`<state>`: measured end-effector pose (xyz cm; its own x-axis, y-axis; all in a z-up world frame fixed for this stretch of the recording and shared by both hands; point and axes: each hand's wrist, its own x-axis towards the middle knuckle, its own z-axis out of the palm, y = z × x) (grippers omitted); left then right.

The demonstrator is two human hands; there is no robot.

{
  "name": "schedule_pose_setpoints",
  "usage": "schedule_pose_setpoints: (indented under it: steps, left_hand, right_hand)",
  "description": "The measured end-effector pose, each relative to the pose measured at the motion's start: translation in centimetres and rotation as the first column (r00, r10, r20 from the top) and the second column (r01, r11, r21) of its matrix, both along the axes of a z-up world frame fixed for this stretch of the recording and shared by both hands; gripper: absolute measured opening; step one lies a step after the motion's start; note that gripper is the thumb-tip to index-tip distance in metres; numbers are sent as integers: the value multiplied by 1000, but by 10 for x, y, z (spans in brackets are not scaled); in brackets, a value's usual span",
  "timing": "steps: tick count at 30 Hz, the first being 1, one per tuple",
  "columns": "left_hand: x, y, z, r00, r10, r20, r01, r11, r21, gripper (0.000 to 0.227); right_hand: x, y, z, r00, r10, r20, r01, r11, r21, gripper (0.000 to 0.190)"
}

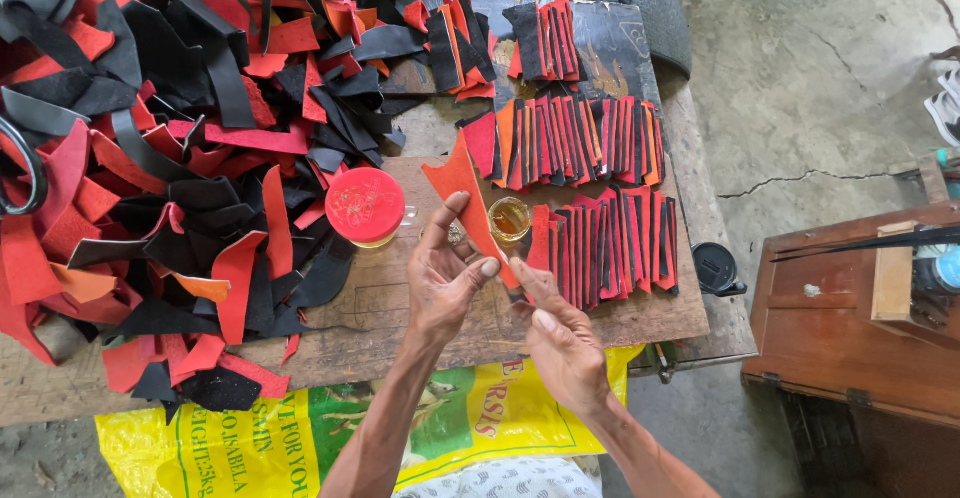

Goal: The person repeatedly picks red and black foam pieces from a pile, aligns them, and presses them together by hand. They place each assembled pair into a growing stack on the table. The process continues with multiple pieces handled one at a time.

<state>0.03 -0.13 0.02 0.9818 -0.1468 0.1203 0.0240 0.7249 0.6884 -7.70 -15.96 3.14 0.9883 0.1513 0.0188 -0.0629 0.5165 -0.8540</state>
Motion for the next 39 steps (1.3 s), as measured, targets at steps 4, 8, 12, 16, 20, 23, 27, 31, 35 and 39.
schedule_pose_setpoints:
  steps: [4, 8, 12, 16, 20, 23, 27, 31, 35, 39]
  left_hand:
    - [-1, -2, 3, 999, 43, 22, -43, 999, -4, 82]
    - [2, -5, 8, 995, 93, 27, -93, 996, -5, 82]
    - [-1, -10, 13, 983, 167, 82, -178, 972, 154, 78]
    - [-2, -18, 16, 944, 263, 198, -322, 861, 393, 76]
    - [0, -24, 12, 898, 279, 340, -437, 653, 618, 76]
    - [7, -32, 10, 876, 258, 407, -475, 604, 640, 74]
    - [24, -39, 18, 785, 166, 597, -598, 457, 659, 67]
    - [81, -15, 31, 872, -34, 489, -416, 475, 775, 69]
    - [226, -13, 21, 939, -156, 308, -132, 660, 739, 55]
    - [307, -56, -26, 956, -8, 292, -248, 511, 823, 54]
  right_hand:
    - [-6, 1, 0, 997, 14, -78, -6, 995, 103, 63]
    - [-10, 1, -3, 996, 9, -91, 3, 991, 137, 62]
    - [-9, -3, -7, 996, -24, -86, 23, 1000, -14, 64]
    - [-5, -5, -10, 992, -74, 102, 115, 862, -493, 64]
    - [4, -12, -12, 981, -85, 173, 173, 781, -600, 63]
    - [17, -19, -11, 968, 47, -248, -15, 991, 130, 74]
    - [22, -40, -4, 929, 247, -276, -91, 874, 477, 75]
    - [26, -64, -8, 972, -14, -236, 31, 997, 66, 65]
    - [35, -84, -25, 957, -268, -110, 251, 957, -143, 56]
    - [39, -82, -41, 944, -317, -88, 292, 930, -223, 55]
